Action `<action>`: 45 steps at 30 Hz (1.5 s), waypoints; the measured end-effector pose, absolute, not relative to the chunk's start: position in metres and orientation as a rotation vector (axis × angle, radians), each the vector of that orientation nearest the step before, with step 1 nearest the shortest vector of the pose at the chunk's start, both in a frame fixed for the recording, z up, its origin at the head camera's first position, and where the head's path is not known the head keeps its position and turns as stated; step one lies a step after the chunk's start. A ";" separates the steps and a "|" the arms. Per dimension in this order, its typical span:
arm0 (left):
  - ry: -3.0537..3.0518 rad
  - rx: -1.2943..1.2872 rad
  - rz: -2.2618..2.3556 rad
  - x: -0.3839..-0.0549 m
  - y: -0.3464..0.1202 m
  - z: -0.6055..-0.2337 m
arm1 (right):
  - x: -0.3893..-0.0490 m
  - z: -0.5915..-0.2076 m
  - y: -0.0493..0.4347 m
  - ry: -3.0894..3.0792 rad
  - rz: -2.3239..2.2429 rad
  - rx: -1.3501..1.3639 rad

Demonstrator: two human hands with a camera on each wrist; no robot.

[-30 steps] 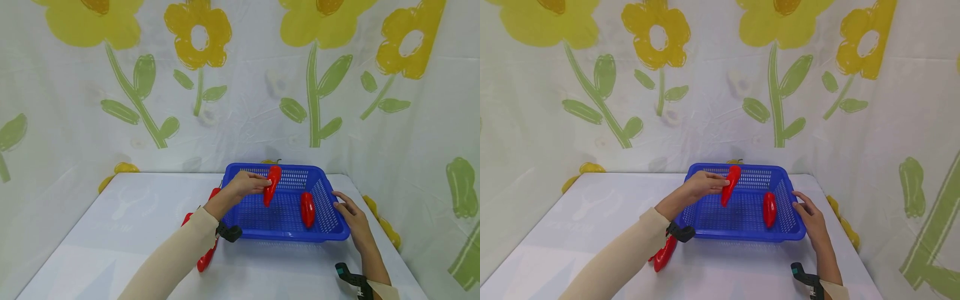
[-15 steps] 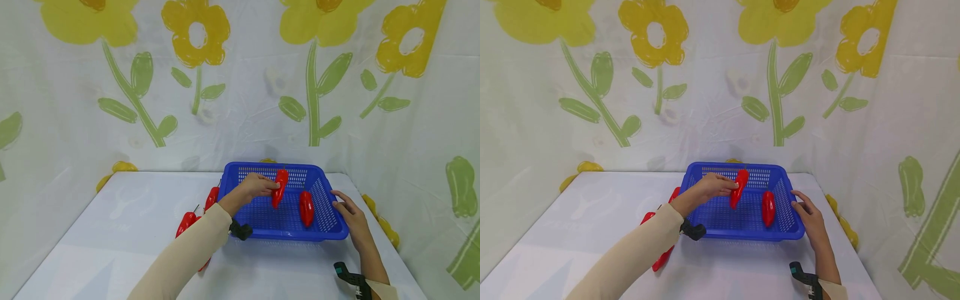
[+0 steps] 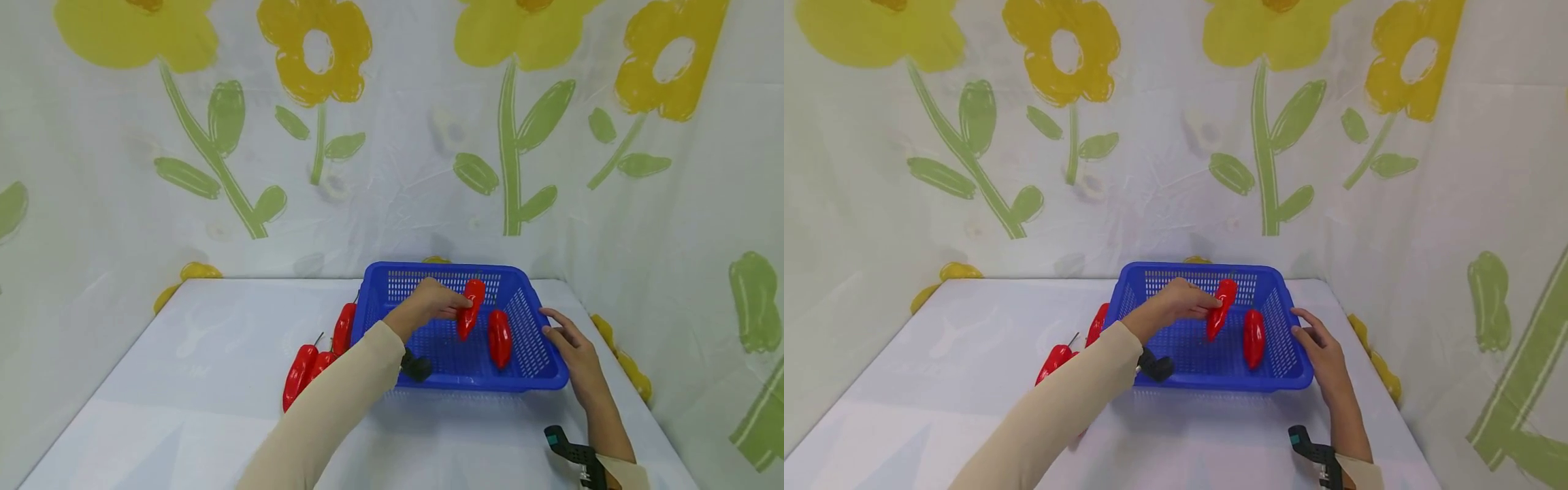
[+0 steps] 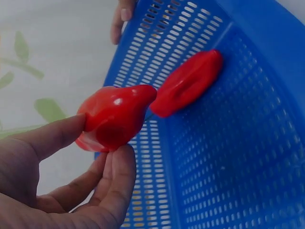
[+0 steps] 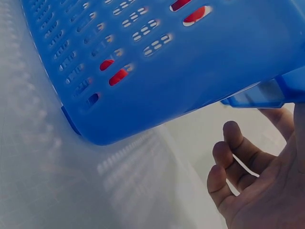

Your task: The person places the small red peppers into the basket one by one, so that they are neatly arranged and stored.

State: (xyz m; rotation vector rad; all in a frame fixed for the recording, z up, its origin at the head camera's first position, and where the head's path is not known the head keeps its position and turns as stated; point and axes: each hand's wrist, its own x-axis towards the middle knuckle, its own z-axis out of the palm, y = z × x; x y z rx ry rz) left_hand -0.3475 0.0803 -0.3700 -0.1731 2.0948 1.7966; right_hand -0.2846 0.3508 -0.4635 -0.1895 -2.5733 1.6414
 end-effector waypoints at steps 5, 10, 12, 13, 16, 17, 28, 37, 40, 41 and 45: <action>2.093 -0.199 1.772 -0.349 0.089 -0.376 | -0.285 -0.461 0.351 -2.568 1.656 -0.174; 2.112 -0.216 1.766 -0.350 0.091 -0.384 | -0.285 -0.461 0.352 -2.569 1.638 -0.184; 2.121 -0.227 1.759 -0.350 0.091 -0.386 | -0.286 -0.462 0.352 -2.570 1.637 -0.188; 2.121 -0.232 1.758 -0.351 0.091 -0.387 | -0.286 -0.462 0.353 -2.570 1.638 -0.190; 2.114 -0.241 1.752 -0.354 0.092 -0.390 | -0.287 -0.462 0.354 -2.568 1.648 -0.194; 2.112 -0.240 1.746 -0.354 0.092 -0.391 | -0.287 -0.462 0.354 -2.566 1.650 -0.196; 2.063 -0.251 1.706 -0.364 0.105 -0.400 | -0.288 -0.464 0.353 -2.564 1.663 -0.209; 1.982 -0.211 1.646 -0.373 0.108 -0.407 | -0.290 -0.463 0.354 -2.567 1.647 -0.184; 1.938 -0.198 1.600 -0.376 0.109 -0.408 | -0.290 -0.463 0.355 -2.566 1.642 -0.179; 1.934 -0.192 1.582 -0.376 0.110 -0.408 | -0.290 -0.463 0.355 -2.564 1.642 -0.176; 1.934 -0.177 1.521 -0.378 0.115 -0.407 | -0.289 -0.462 0.356 -2.564 1.638 -0.170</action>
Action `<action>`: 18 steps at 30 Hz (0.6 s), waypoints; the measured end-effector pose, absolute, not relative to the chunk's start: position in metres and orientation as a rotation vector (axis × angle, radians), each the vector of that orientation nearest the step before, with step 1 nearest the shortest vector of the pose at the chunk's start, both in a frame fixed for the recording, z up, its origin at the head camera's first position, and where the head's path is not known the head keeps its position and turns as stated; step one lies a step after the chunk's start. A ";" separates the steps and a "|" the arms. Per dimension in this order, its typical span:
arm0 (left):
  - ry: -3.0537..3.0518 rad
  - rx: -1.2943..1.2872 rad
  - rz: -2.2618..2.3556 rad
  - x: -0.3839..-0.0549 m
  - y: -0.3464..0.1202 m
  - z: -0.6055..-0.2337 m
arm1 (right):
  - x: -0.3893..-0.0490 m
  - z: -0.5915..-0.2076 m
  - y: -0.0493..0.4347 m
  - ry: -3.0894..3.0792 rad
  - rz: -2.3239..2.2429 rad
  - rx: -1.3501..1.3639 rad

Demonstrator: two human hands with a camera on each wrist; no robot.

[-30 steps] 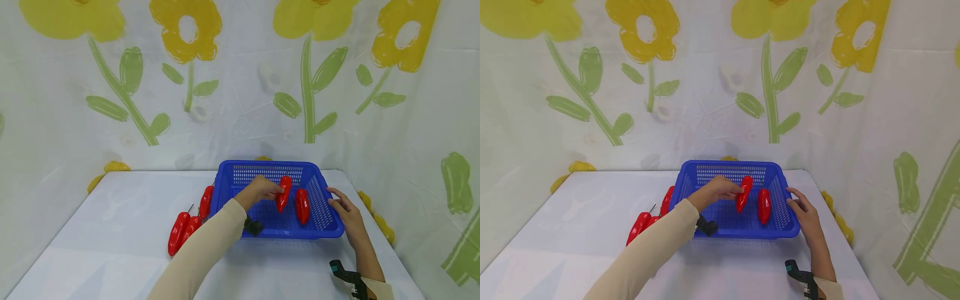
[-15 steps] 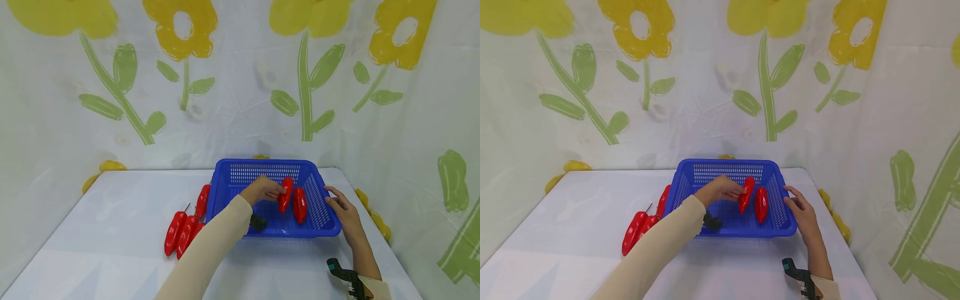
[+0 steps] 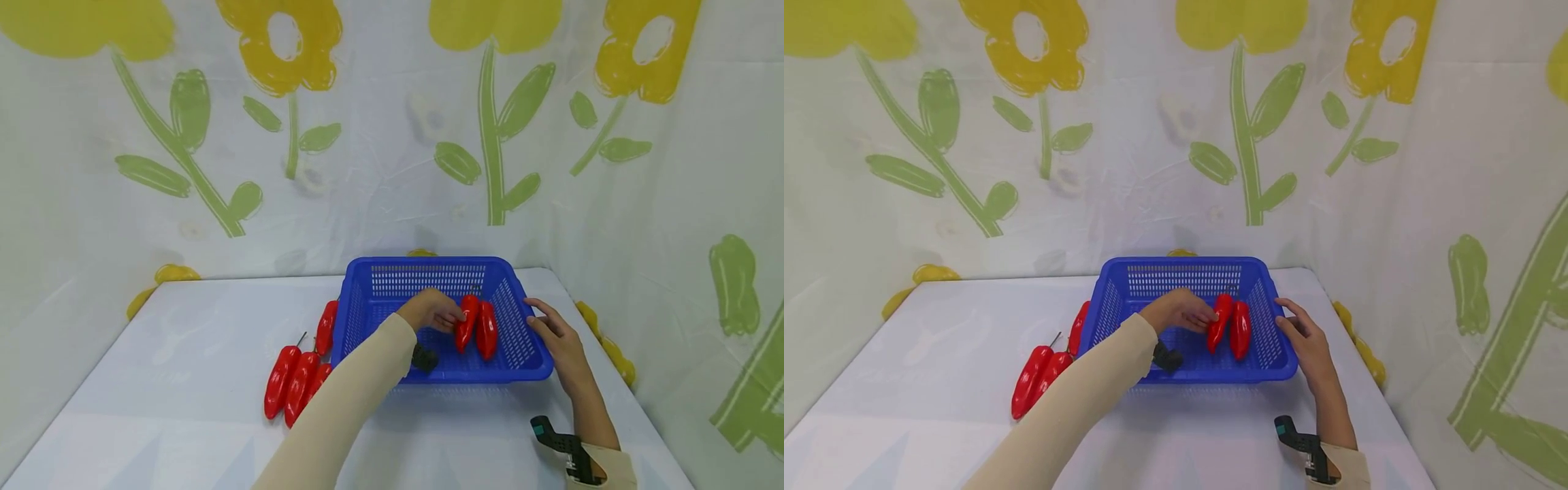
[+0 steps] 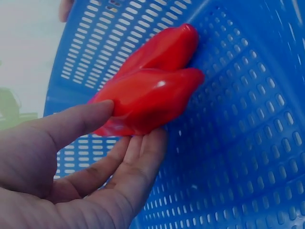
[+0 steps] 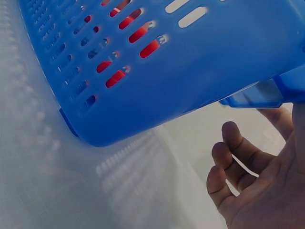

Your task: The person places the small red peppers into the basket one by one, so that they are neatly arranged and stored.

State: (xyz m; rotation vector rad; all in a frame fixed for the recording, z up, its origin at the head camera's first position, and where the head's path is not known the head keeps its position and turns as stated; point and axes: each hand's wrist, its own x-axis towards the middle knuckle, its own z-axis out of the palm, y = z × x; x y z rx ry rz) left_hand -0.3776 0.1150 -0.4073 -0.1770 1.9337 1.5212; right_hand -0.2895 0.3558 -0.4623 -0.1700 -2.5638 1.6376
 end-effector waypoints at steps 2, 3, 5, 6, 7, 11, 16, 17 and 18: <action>1.940 -0.175 1.498 -0.378 0.118 -0.407 | -0.290 -0.461 0.357 -2.564 1.634 -0.170; 1.939 -0.179 1.490 -0.379 0.119 -0.407 | -0.290 -0.461 0.357 -2.563 1.631 -0.168; 1.930 -0.186 1.478 -0.381 0.121 -0.408 | -0.290 -0.460 0.358 -2.558 1.625 -0.167; 1.935 -0.194 1.472 -0.382 0.122 -0.408 | -0.290 -0.460 0.358 -2.555 1.625 -0.166; 1.937 -0.198 1.464 -0.383 0.123 -0.408 | -0.290 -0.459 0.358 -2.551 1.628 -0.164; 1.944 -0.205 1.446 -0.386 0.125 -0.408 | -0.292 -0.458 0.357 -2.539 1.637 -0.158; 1.963 -0.248 1.431 -0.389 0.129 -0.414 | -0.291 -0.460 0.355 -2.533 1.655 -0.178; 1.975 -0.259 1.429 -0.389 0.129 -0.414 | -0.290 -0.461 0.355 -2.532 1.663 -0.183; 1.984 -0.271 1.426 -0.388 0.129 -0.415 | -0.290 -0.463 0.355 -2.531 1.672 -0.189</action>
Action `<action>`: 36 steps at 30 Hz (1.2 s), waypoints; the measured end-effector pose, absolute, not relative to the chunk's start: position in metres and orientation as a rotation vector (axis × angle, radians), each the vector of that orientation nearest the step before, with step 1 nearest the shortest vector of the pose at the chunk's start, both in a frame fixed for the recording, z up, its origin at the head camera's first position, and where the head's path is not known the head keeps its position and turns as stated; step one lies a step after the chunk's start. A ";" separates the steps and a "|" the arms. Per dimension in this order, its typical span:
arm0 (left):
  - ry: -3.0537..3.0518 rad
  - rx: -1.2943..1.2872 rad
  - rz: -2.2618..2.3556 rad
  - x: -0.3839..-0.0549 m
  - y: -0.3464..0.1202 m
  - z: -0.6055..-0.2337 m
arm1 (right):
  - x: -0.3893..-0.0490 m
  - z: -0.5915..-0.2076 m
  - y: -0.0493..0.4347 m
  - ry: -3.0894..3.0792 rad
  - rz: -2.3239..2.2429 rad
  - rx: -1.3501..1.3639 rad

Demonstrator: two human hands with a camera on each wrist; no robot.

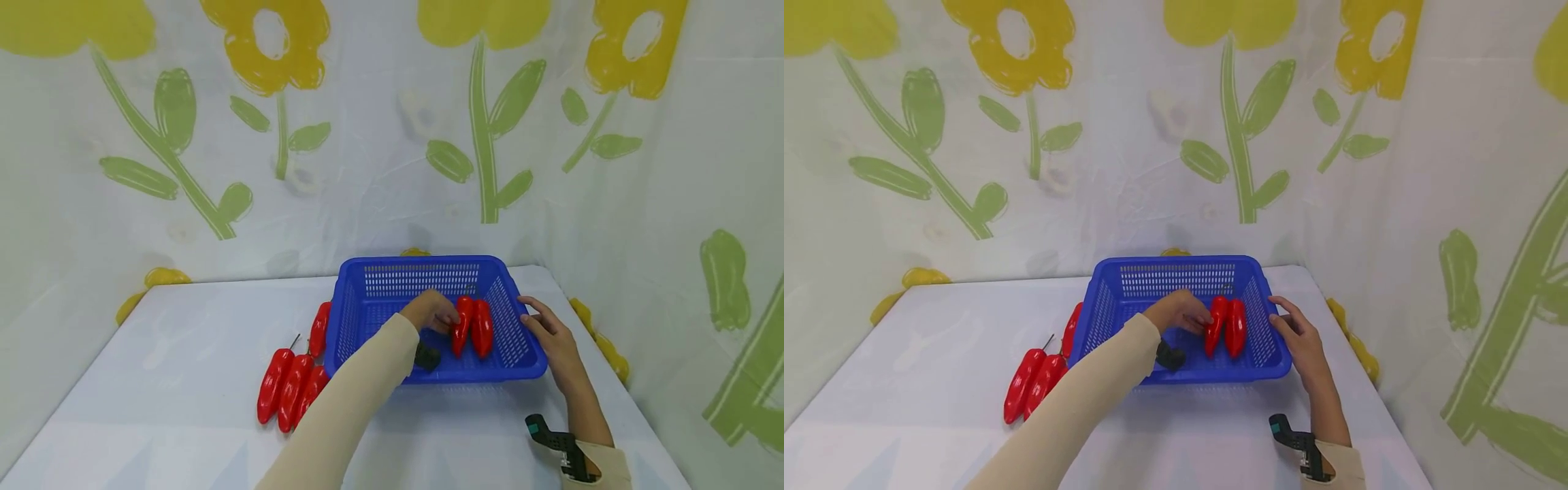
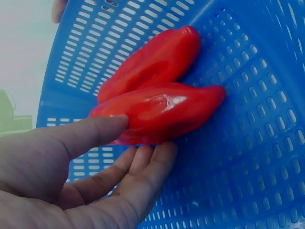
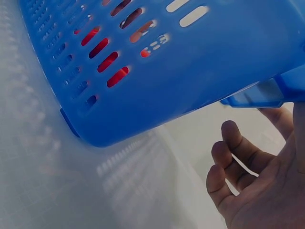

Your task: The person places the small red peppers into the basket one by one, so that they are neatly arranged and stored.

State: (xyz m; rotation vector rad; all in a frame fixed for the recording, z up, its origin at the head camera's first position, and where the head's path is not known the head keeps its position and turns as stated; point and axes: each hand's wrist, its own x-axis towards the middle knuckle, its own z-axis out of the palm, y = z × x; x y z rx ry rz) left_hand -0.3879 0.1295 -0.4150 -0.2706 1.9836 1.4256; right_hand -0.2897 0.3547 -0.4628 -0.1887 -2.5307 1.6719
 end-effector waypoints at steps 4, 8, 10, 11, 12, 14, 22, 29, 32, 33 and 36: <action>2.026 -0.280 1.426 -0.380 0.128 -0.409 | -0.289 -0.463 0.355 -2.534 1.681 -0.199; 2.030 -0.254 1.434 -0.377 0.126 -0.409 | -0.288 -0.464 0.355 -2.527 1.687 -0.200; 2.015 -0.235 1.443 -0.376 0.126 -0.409 | -0.288 -0.464 0.356 -2.521 1.695 -0.197; 2.010 -0.231 1.447 -0.375 0.125 -0.409 | -0.288 -0.465 0.356 -2.520 1.701 -0.190; 2.009 -0.233 1.449 -0.375 0.125 -0.409 | -0.288 -0.465 0.356 -2.519 1.710 -0.185; 2.008 -0.238 1.450 -0.374 0.126 -0.410 | -0.288 -0.466 0.356 -2.519 1.721 -0.184; 2.145 -0.222 1.482 -0.372 0.128 -0.409 | -0.289 -0.465 0.356 -2.516 1.724 -0.174; 2.235 -0.174 1.464 -0.374 0.130 -0.402 | -0.291 -0.467 0.356 -2.522 1.712 -0.172; 2.232 -0.121 1.503 -0.368 0.130 -0.393 | -0.291 -0.467 0.357 -2.527 1.697 -0.169; 2.227 -0.108 1.516 -0.366 0.130 -0.391 | -0.291 -0.467 0.357 -2.531 1.690 -0.168; 2.207 -0.025 1.548 -0.360 0.127 -0.385 | -0.290 -0.466 0.357 -2.541 1.676 -0.161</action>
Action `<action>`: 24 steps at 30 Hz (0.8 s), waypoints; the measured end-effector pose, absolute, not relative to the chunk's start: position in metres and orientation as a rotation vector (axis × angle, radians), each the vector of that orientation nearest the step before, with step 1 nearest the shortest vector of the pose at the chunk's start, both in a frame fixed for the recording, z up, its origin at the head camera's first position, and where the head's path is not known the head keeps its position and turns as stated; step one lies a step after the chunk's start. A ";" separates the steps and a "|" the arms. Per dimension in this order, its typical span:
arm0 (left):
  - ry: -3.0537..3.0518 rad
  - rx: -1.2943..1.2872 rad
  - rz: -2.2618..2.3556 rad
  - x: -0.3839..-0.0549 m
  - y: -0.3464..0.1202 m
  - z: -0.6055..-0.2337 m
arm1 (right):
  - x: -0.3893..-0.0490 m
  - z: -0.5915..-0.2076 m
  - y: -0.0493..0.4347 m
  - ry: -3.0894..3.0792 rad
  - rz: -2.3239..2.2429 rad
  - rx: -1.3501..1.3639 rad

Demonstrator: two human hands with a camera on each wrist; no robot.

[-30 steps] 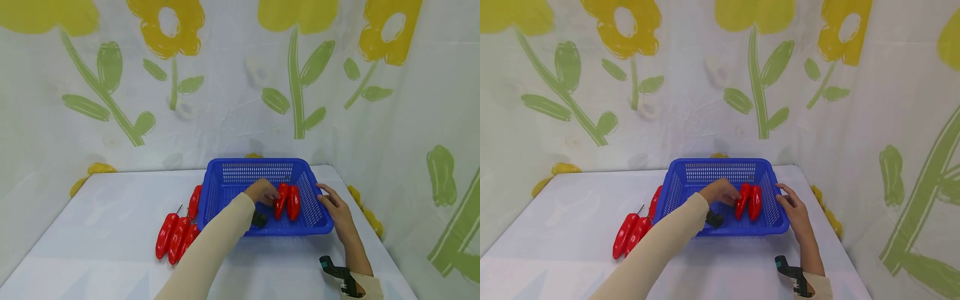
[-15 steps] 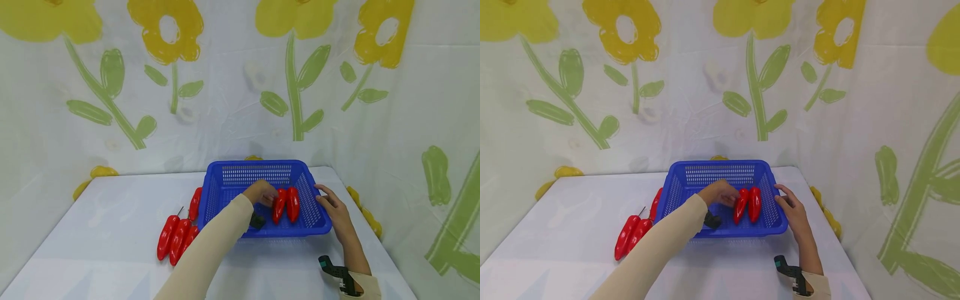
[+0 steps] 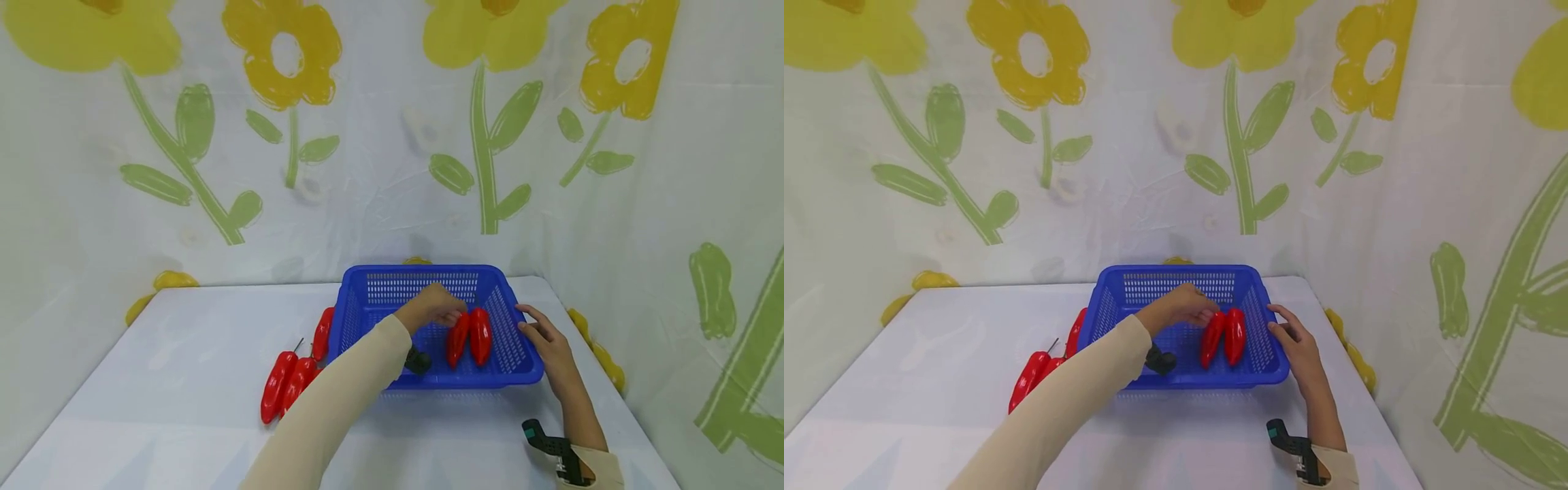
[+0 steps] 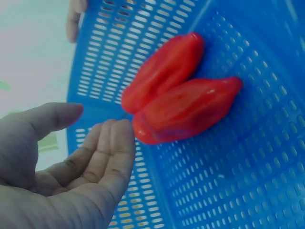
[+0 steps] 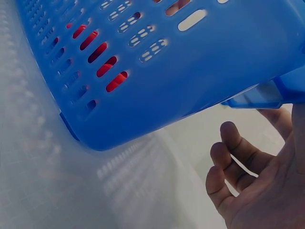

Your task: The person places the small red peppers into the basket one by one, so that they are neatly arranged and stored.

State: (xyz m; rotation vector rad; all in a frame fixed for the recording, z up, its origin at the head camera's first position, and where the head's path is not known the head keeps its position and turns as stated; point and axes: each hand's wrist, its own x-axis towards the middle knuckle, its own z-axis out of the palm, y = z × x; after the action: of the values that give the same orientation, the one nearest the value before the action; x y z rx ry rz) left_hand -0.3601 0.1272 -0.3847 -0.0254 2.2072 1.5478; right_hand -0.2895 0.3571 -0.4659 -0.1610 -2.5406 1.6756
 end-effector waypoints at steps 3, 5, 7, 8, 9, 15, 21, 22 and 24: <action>2.143 0.053 1.585 -0.359 0.119 -0.382 | -0.289 -0.465 0.356 -2.552 1.670 -0.151; 2.091 0.097 1.624 -0.360 0.112 -0.382 | -0.288 -0.465 0.356 -2.560 1.665 -0.158; 2.052 0.114 1.671 -0.360 0.105 -0.382 | -0.287 -0.465 0.357 -2.567 1.659 -0.161; 2.043 0.121 1.688 -0.361 0.101 -0.382 | -0.287 -0.466 0.357 -2.569 1.656 -0.160; 2.037 0.123 1.704 -0.360 0.097 -0.382 | -0.286 -0.466 0.357 -2.570 1.655 -0.160; 2.047 0.137 1.721 -0.354 0.075 -0.380 | -0.285 -0.466 0.356 -2.577 1.674 -0.177; 2.045 0.205 1.734 -0.351 0.055 -0.382 | -0.284 -0.464 0.354 -2.577 1.674 -0.187; 2.049 0.219 1.740 -0.351 0.051 -0.382 | -0.284 -0.464 0.353 -2.576 1.669 -0.185; 2.052 0.241 1.756 -0.351 0.045 -0.381 | -0.284 -0.464 0.352 -2.577 1.662 -0.183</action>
State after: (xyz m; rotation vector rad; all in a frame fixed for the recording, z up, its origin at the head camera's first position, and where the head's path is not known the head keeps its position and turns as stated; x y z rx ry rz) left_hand -0.3509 0.0448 -0.3813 0.2405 2.0522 1.7560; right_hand -0.2844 0.3524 -0.4639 -0.1827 -2.5766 1.6621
